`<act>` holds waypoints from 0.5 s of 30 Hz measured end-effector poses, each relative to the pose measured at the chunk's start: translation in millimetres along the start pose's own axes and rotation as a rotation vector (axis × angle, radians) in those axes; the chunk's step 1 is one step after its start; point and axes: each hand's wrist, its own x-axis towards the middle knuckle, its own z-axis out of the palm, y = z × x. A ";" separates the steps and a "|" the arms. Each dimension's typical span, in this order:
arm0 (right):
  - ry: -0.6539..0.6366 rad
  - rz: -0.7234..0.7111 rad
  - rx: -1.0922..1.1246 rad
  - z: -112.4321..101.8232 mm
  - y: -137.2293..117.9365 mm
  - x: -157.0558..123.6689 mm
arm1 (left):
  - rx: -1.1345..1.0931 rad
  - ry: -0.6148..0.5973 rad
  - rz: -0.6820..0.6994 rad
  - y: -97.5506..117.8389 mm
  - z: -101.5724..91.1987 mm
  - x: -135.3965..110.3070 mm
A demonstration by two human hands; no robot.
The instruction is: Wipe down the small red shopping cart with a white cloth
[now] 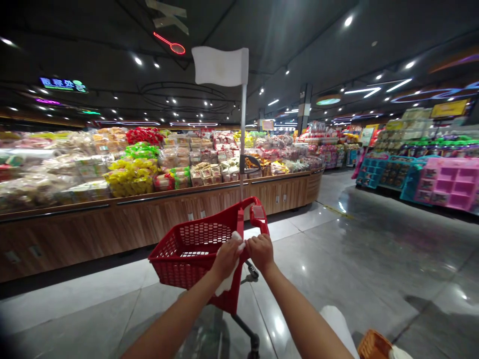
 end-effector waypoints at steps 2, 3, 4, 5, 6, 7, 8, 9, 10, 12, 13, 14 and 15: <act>-0.013 -0.025 0.004 0.5 0.9 0.5 | 0.035 0.026 0.019 14.8 6.6 9.8; -0.020 -0.036 0.006 0.3 1.4 0.6 | 0.054 0.020 0.029 14.4 7.6 9.5; -0.025 -0.045 0.009 -0.3 1.8 0.8 | 0.073 0.003 0.035 8.8 7.1 5.6; -0.031 -0.051 0.011 -1.1 2.1 0.8 | 0.094 -0.019 0.031 -1.3 5.2 -1.4; -0.037 -0.053 0.013 -1.9 2.5 0.7 | 0.117 -0.042 0.010 -14.9 2.0 -10.8; -0.042 -0.054 0.015 -2.6 3.0 0.5 | 0.145 -0.063 -0.030 -30.9 -2.5 -21.8; -0.046 -0.057 0.017 -3.3 4.0 0.2 | 0.173 -0.087 -0.079 -48.3 -8.2 -33.5; -0.051 -0.060 0.018 -3.9 5.6 -0.1 | 0.199 -0.112 -0.123 -65.8 -14.9 -45.2; -0.059 -0.064 0.019 -4.5 8.0 -0.4 | 0.222 -0.136 -0.161 -82.7 -22.3 -56.0; -0.088 -0.071 0.015 -6.2 14.9 -0.3 | 0.259 -0.192 -0.230 -111.1 -37.0 -73.4; -0.111 -0.070 0.009 -7.6 18.7 0.3 | 0.268 -0.222 -0.257 -121.3 -43.1 -79.3; -0.137 -0.064 -0.001 -9.2 22.0 1.4 | 0.274 -0.244 -0.278 -128.1 -47.5 -83.2; -0.164 -0.049 -0.012 -11.1 24.0 2.9 | 0.277 -0.254 -0.295 -131.0 -49.9 -84.9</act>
